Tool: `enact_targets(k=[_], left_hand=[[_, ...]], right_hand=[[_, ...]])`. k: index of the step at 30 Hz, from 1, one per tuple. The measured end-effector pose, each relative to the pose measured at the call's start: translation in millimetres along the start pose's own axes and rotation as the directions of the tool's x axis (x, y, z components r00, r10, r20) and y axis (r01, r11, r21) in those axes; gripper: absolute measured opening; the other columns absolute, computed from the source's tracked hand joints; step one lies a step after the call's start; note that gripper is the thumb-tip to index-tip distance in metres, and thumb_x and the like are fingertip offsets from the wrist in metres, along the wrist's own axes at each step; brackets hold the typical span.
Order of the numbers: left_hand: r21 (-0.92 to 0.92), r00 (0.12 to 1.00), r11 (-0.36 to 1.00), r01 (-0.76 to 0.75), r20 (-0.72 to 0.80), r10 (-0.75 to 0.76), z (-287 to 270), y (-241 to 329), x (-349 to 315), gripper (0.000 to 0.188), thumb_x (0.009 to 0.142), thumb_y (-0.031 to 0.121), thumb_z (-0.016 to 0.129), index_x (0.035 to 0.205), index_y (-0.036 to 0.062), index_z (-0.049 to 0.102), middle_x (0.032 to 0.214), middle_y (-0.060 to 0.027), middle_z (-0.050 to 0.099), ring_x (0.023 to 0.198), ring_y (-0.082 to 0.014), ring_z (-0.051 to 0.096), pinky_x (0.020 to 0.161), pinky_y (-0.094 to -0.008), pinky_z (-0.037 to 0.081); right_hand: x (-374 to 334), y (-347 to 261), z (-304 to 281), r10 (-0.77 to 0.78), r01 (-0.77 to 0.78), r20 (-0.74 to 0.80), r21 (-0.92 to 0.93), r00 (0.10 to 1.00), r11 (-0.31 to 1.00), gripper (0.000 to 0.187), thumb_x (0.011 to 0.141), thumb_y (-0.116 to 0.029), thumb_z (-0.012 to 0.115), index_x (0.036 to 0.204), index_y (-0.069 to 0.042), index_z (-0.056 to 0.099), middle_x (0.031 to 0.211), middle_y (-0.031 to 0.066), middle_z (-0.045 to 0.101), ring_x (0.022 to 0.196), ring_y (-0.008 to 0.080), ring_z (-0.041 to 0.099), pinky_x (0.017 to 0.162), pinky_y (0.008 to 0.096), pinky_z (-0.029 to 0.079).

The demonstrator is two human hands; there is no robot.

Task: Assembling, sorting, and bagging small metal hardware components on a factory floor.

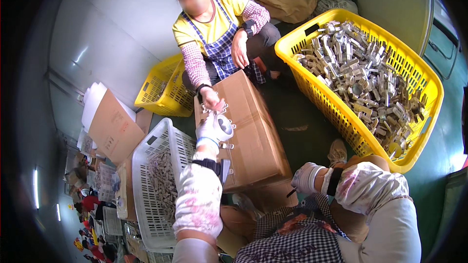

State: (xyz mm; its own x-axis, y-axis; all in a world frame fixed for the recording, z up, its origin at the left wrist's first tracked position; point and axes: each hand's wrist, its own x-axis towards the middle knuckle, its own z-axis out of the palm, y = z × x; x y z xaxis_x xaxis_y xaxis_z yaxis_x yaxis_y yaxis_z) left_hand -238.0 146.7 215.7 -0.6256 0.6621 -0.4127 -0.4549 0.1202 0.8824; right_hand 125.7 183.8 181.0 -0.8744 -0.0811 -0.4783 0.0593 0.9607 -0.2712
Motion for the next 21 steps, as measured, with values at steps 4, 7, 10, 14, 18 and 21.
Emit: enact_targets(k=[4,7,10,14,18,21], left_hand=[[0.068,0.847,0.908,-0.414,0.394,0.356,52.6,-22.5,-167.5,0.051,0.097,0.044,0.047,0.126,0.0018,0.049,0.078,-0.0137,0.064,0.065,-0.0237,0.066,0.061,-0.0299,0.054],[0.188,0.967,0.981,-0.053,0.256,0.003,50.9,-88.9,-283.4,0.073,0.096,0.055,0.035,0.142,-0.0005,0.028,0.083,-0.0220,0.065,0.066,-0.0255,0.067,0.060,-0.0341,0.056],[0.211,0.925,0.940,0.269,0.214,-0.313,4.3,-158.6,-255.1,0.063,0.097,0.055,0.037,0.125,-0.0009,0.049,0.092,-0.0177,0.065,0.075,-0.0236,0.067,0.066,-0.0325,0.056],[-0.056,0.948,0.967,0.249,0.216,-0.232,14.5,-171.6,-223.2,0.052,0.097,0.048,0.046,0.118,0.0013,0.051,0.095,-0.0120,0.065,0.071,-0.0239,0.067,0.062,-0.0341,0.056],[-0.127,0.963,0.974,0.189,0.216,-0.159,23.1,-165.9,-196.3,0.044,0.096,0.037,0.048,0.118,0.0004,0.059,0.104,-0.0086,0.066,0.090,-0.0204,0.065,0.078,-0.0345,0.055],[-0.155,0.971,0.971,0.184,0.180,-0.155,31.9,-170.6,-204.3,0.039,0.094,0.032,0.053,0.122,0.0044,0.052,0.095,-0.0090,0.064,0.081,-0.0238,0.066,0.069,-0.0374,0.058]], right_hand=[[-10.6,8.4,7.6,0.032,-0.031,-0.017,0.038,0.999,0.999,0.022,0.084,-0.023,0.059,0.094,-0.011,0.073,0.094,0.0099,0.072,0.092,0.0285,0.069,0.076,0.0409,0.055],[-11.7,2.0,-4.1,0.032,-0.032,0.000,0.005,0.999,0.999,0.019,0.082,-0.019,0.063,0.094,-0.011,0.075,0.095,0.0100,0.072,0.092,0.0290,0.069,0.073,0.0409,0.055],[-18.7,-3.5,-16.9,0.016,-0.015,0.035,-0.037,0.999,0.999,0.021,0.085,-0.025,0.059,0.095,-0.013,0.073,0.089,0.0084,0.072,0.089,0.0286,0.069,0.074,0.0402,0.054],[-13.3,-5.0,-13.6,0.032,-0.030,0.085,-0.022,0.996,0.999,0.021,0.083,-0.020,0.061,0.095,-0.011,0.074,0.095,0.0103,0.072,0.093,0.0293,0.069,0.074,0.0413,0.055],[-10.9,-7.1,-14.1,0.042,-0.039,0.115,-0.028,0.992,0.999,0.021,0.081,-0.019,0.062,0.097,-0.010,0.074,0.096,0.0105,0.072,0.092,0.0293,0.069,0.073,0.0414,0.055],[-5.0,-2.3,-5.3,0.038,-0.037,0.107,-0.014,0.994,0.999,0.023,0.081,-0.019,0.063,0.099,-0.010,0.073,0.096,0.0108,0.072,0.091,0.0293,0.069,0.073,0.0411,0.055]])
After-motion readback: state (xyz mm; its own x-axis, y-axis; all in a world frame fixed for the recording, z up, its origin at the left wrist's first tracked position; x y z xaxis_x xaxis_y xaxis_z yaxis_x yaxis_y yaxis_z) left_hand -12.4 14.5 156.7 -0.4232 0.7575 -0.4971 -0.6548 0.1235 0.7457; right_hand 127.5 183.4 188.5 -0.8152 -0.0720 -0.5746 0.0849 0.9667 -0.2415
